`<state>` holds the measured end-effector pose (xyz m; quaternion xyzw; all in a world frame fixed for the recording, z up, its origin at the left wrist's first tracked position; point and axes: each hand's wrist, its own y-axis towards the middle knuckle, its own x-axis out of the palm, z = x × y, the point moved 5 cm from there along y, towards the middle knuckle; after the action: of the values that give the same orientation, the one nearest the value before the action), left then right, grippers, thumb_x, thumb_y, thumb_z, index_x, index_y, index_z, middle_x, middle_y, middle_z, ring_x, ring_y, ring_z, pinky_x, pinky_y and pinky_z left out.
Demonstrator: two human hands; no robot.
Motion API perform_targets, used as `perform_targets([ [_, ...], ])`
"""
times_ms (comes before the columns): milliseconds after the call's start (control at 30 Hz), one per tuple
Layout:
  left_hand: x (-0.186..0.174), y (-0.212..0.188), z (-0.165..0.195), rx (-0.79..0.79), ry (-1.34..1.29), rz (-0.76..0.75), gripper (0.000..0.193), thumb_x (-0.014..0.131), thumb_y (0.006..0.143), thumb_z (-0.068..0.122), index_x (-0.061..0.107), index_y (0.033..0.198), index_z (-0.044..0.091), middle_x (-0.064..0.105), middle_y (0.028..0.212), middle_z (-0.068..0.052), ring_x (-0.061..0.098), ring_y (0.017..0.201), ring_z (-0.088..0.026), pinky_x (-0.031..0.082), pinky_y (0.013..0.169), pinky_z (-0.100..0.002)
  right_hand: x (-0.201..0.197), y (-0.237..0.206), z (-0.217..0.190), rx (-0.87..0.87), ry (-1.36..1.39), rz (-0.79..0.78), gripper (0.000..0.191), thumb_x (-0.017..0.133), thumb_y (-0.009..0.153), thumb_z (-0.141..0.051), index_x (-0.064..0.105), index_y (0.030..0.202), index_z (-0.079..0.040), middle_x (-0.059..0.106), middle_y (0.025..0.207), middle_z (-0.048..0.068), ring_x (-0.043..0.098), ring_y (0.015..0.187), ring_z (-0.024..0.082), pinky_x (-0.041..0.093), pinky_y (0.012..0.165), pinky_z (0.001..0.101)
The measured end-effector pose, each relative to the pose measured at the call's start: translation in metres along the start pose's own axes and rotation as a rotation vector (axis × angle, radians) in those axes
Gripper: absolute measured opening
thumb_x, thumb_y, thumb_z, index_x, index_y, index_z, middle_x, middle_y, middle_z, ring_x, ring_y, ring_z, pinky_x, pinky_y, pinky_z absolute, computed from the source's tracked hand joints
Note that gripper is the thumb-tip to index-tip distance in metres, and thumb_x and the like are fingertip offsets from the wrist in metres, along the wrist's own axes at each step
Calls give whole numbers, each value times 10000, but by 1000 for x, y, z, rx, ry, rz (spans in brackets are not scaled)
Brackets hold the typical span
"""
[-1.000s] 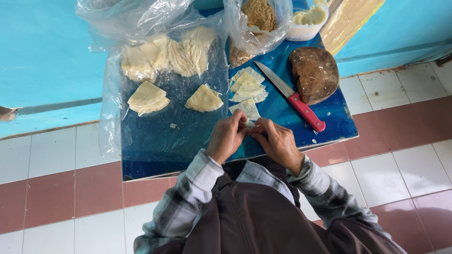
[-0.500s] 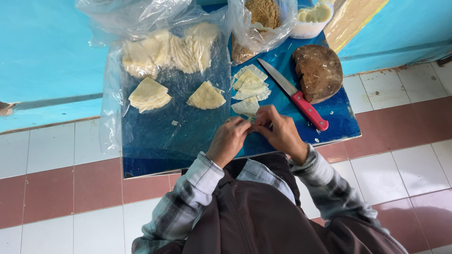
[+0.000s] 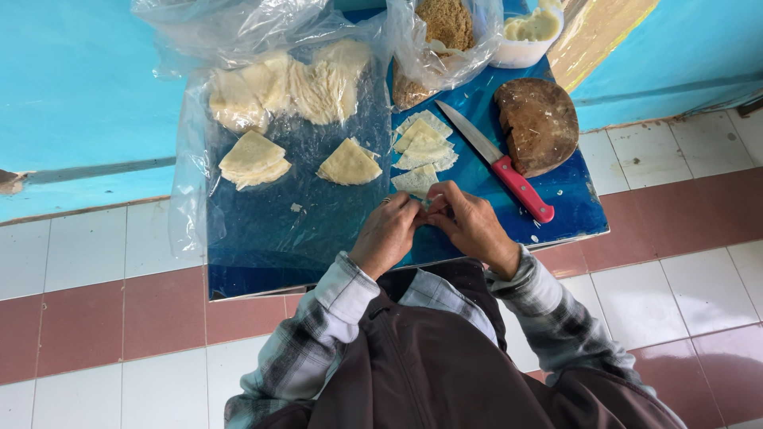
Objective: The person sits at a low table and folds thin pastry sheets into triangular parcels one at a time, pressing the edges and placing each finished triangle on the table. They occasionally reach into a plastic bag of filling, add a small portion to a wrapper, and use a knife to trim or cut a wrapper.
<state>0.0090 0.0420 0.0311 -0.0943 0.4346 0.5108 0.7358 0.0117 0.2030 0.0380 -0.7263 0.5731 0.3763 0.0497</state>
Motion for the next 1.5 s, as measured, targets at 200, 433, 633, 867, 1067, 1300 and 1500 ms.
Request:
perform_targets([
  [200, -5, 0, 3, 34, 45, 82, 80, 688, 884, -7, 658, 952, 23, 614, 986, -133, 661, 941, -344, 540, 775, -456, 8, 8, 18, 148, 121, -55, 391, 837, 832, -79, 575, 1123, -64, 721, 876, 89, 696, 772, 229, 545, 672, 321],
  [433, -2, 0, 2, 76, 14, 32, 158, 729, 851, 43, 660, 983, -10, 623, 955, -135, 663, 911, -347, 541, 747, -454, 5, 2, 6, 82, 141, 45, 404, 775, 881, -71, 530, 1201, -41, 740, 935, 70, 764, 875, 200, 575, 716, 325],
  [633, 2, 4, -9, 81, -9, 4, 95, 720, 901, 60, 725, 994, 44, 671, 925, -119, 699, 884, -331, 554, 758, -438, 2, -16, -24, -167, -205, 115, 455, 806, 814, -84, 571, 1201, -44, 721, 931, 120, 727, 854, 311, 568, 707, 382],
  [867, -6, 7, -3, 8, 17, 25, 66, 738, 868, 85, 741, 933, 75, 668, 936, -98, 693, 914, -321, 549, 787, -439, 3, -9, -13, -105, -132, 102, 416, 797, 876, -105, 558, 1213, -57, 723, 946, 64, 721, 899, 253, 571, 745, 362],
  [1067, -16, -7, 6, 139, -4, 25, 196, 734, 825, 61, 690, 1010, 10, 647, 992, -121, 664, 936, -342, 542, 782, -450, -2, -7, -16, -142, -243, 102, 361, 789, 874, -125, 606, 1181, -77, 734, 931, 38, 682, 885, 261, 541, 750, 381],
  [1300, -6, -3, -1, 103, 71, 50, 56, 703, 914, 33, 704, 970, 26, 640, 977, -115, 664, 938, -327, 552, 797, -424, 3, -10, -22, -253, -226, 155, 328, 788, 877, -117, 604, 1147, -89, 727, 1032, 74, 682, 940, 283, 546, 804, 387],
  [1500, -10, 0, -5, -7, -4, -5, 55, 732, 876, 72, 710, 919, 46, 640, 962, -119, 658, 932, -345, 525, 792, -459, 6, -8, -12, -132, -90, 50, 371, 789, 880, -103, 598, 1195, -60, 696, 946, 70, 715, 887, 264, 556, 783, 372],
])
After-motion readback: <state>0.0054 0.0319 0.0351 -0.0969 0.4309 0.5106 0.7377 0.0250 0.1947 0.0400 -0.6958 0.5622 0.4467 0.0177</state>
